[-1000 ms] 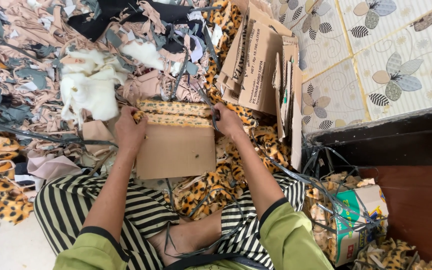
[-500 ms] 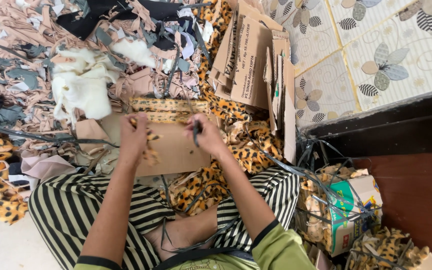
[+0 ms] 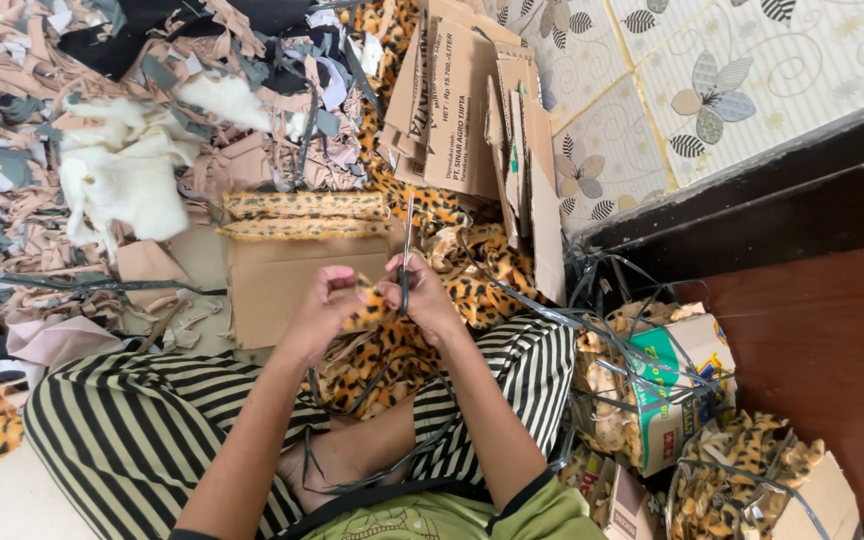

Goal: The person sits on the floor and folds a piece of beige fabric, then places it aside. They then use scissors to cut a leopard-print fabric into strips, stacking the cut pieces on a cardboard sheet.

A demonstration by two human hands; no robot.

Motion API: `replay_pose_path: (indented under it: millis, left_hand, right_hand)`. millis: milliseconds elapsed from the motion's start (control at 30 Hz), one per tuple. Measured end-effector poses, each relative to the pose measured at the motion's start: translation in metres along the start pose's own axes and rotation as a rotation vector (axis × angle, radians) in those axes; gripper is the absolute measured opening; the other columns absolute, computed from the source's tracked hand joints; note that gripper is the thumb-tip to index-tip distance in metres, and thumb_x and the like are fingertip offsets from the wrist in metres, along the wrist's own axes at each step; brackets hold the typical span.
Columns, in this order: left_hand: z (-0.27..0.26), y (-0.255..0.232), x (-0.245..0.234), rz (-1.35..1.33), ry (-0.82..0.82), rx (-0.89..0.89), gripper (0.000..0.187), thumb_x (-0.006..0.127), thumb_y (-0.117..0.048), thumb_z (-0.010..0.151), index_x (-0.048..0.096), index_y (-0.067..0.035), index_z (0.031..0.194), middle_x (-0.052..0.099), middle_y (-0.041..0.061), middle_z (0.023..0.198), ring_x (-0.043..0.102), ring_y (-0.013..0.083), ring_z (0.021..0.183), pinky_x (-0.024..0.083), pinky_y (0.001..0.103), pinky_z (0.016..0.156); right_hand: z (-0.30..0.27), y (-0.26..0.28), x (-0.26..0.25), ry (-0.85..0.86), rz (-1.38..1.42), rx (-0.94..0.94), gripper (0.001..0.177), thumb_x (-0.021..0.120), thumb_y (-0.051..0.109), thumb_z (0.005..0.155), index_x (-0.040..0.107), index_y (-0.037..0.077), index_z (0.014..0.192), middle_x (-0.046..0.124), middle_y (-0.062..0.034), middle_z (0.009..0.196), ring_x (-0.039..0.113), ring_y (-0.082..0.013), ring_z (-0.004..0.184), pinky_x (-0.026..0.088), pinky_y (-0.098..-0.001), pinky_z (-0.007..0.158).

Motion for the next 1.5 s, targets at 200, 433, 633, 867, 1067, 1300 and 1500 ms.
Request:
replay_pose_path:
  millis: [200,433,633,867,1067,1300,1500]
  left_hand:
    - [0.024,0.039,0.052,0.028,0.001,-0.037,0.044,0.081,-0.013,0.084,0.058,-0.009,0.121,0.061,0.005,0.104,0.067,0.0152,0.091,0.060,0.028,0.077]
    - [0.071,0.004,0.115,-0.296,-0.116,-0.033,0.028,0.066,-0.014,0.098,0.053,-0.012,0.123,0.058,0.008,0.117,0.063,0.0189,0.103,0.059,0.032,0.087]
    - [0.074,-0.016,0.125,0.137,0.036,0.274,0.052,0.052,-0.014,0.106,0.031,-0.001,0.152,0.020,0.027,0.162,0.018,0.0474,0.151,0.020,0.057,0.124]
    - [0.068,0.045,0.149,1.226,0.107,0.431,0.034,0.078,-0.041,0.082,0.068,-0.022,0.108,0.054,0.002,0.119,0.054,0.0315,0.118,0.050,0.049,0.094]
    - [0.039,-0.012,0.146,0.534,0.313,0.154,0.029,0.059,-0.032,0.101,0.061,-0.009,0.119,0.068,0.012,0.090,0.070,0.0277,0.083,0.059,0.040,0.075]
    - [0.027,-0.047,0.097,-0.036,0.234,0.019,0.042,0.067,-0.023,0.099,0.051,-0.006,0.135,0.049,0.001,0.095,0.061,0.0073,0.075,0.062,0.025,0.076]
    - [0.015,-0.058,0.082,0.010,0.153,0.059,0.022,0.055,-0.030,0.107,0.059,-0.011,0.097,0.040,-0.004,0.074,0.048,0.0033,0.056,0.055,0.021,0.061]
  right_hand:
    - [0.002,0.076,-0.050,-0.133,-0.793,-0.042,0.032,0.081,0.016,0.080,0.063,0.019,0.106,0.075,-0.0087,0.091,0.072,-0.0308,0.092,0.055,-0.0406,0.087]
    - [0.046,0.090,-0.113,-0.194,-1.194,-0.046,0.030,0.079,0.029,0.081,0.059,0.027,0.103,0.072,-0.0017,0.087,0.072,-0.0314,0.092,0.054,-0.0448,0.085]
    - [0.025,0.097,-0.125,-0.158,-1.225,-0.101,0.031,0.078,0.016,0.083,0.056,0.022,0.105,0.071,-0.0036,0.089,0.072,-0.0289,0.094,0.055,-0.0436,0.085]
    - [-0.013,0.103,-0.106,0.100,-1.214,0.086,0.034,0.076,0.022,0.082,0.058,0.019,0.111,0.072,-0.0178,0.094,0.068,-0.0451,0.100,0.050,-0.0559,0.089]
    - [-0.016,0.110,-0.104,0.063,-1.014,-0.026,0.038,0.081,0.016,0.079,0.063,0.020,0.112,0.070,-0.0169,0.082,0.068,-0.0409,0.084,0.051,-0.0470,0.079]
    - [-0.019,0.152,-0.087,-0.028,-0.798,-0.272,0.031,0.082,0.010,0.078,0.067,0.019,0.104,0.065,-0.0011,0.071,0.060,-0.0151,0.067,0.051,-0.0284,0.068]
    - [-0.011,0.141,-0.085,0.074,-0.865,-0.165,0.030,0.084,0.009,0.079,0.068,0.013,0.105,0.073,-0.0132,0.080,0.070,-0.0297,0.077,0.053,-0.0402,0.076]
Point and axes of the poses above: each hand's wrist, its own z-axis towards the middle knuckle, its own x-axis out of the palm, y = z × x, the point moved 10 cm from there along z, towards the middle knuckle
